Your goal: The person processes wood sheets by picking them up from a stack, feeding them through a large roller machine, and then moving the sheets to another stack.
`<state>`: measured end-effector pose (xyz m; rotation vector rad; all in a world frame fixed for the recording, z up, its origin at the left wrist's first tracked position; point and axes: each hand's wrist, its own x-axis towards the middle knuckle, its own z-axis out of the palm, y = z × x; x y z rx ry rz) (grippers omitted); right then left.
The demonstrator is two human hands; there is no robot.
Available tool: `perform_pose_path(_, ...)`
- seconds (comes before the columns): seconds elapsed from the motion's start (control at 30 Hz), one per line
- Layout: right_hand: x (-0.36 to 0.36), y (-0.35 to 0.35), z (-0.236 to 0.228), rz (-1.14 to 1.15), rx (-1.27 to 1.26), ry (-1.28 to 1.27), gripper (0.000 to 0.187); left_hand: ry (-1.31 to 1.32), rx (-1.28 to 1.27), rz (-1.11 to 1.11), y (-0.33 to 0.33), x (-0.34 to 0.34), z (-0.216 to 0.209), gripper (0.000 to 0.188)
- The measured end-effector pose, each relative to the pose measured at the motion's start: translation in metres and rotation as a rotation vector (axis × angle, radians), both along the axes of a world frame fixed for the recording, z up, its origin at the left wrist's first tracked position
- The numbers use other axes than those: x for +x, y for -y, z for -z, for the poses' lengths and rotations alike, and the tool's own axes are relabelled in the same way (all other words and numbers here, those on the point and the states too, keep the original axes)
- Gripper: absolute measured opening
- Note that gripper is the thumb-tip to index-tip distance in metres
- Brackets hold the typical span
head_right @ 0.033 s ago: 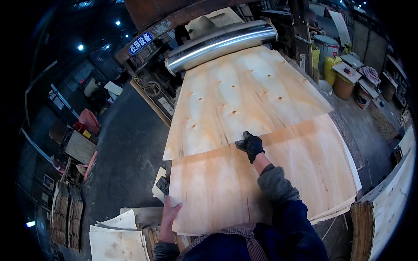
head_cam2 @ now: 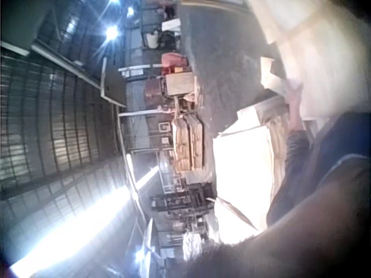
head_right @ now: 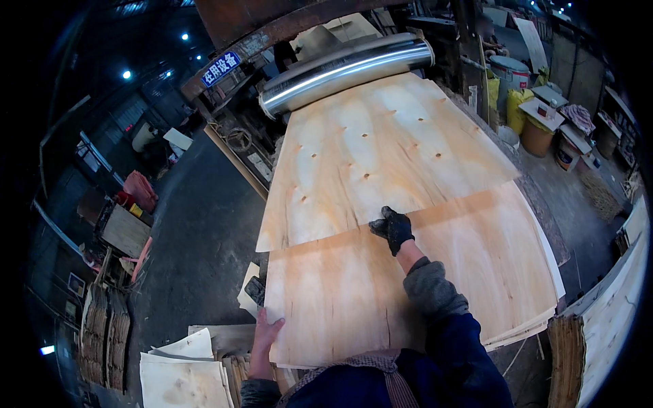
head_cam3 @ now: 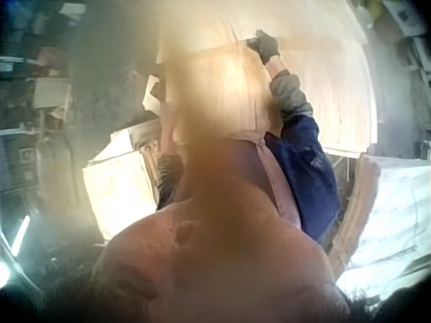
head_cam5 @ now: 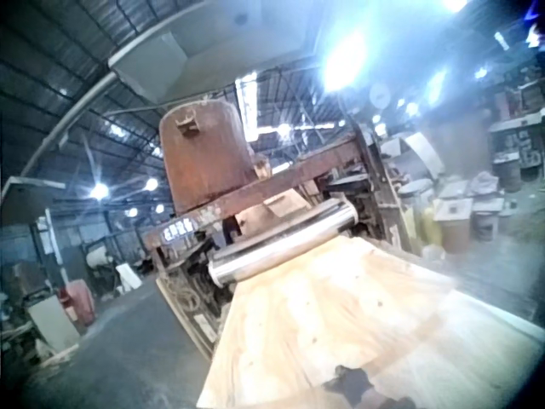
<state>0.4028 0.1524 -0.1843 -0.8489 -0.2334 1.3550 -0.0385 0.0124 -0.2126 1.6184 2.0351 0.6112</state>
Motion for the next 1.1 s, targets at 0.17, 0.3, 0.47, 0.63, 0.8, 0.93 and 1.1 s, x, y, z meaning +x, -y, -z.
perform_pose_path(0.17,0.014,0.005,0.001,0.014,-0.045,0.025,0.011,0.177,0.001,-0.032,-0.005,0.004,-0.007,0.081)
perform_pose_path(0.3,0.020,0.009,-0.002,0.023,-0.078,0.012,0.009,0.446,0.027,-0.081,-0.010,-0.011,0.015,0.075)
perform_pose_path(0.47,0.023,0.006,-0.003,0.044,-0.053,-0.010,0.010,0.413,0.020,-0.039,-0.009,-0.015,0.011,0.072)
perform_pose_path(0.63,0.045,-0.055,0.009,-0.018,0.083,-0.049,0.017,0.511,-0.090,-0.112,-0.001,0.021,-0.051,0.067)
perform_pose_path(0.8,0.029,-0.075,-0.002,-0.079,0.172,-0.091,0.015,0.785,-0.080,-0.162,-0.005,-0.004,-0.036,0.048)
perform_pose_path(0.93,-0.011,-0.006,0.000,-0.325,0.075,-0.110,0.022,0.895,-0.160,-0.142,-0.017,-0.034,-0.019,0.043)
perform_pose_path(1.1,-0.038,0.129,0.011,-0.564,0.082,-0.084,0.034,0.980,-0.108,-0.094,-0.011,-0.009,-0.072,0.035)
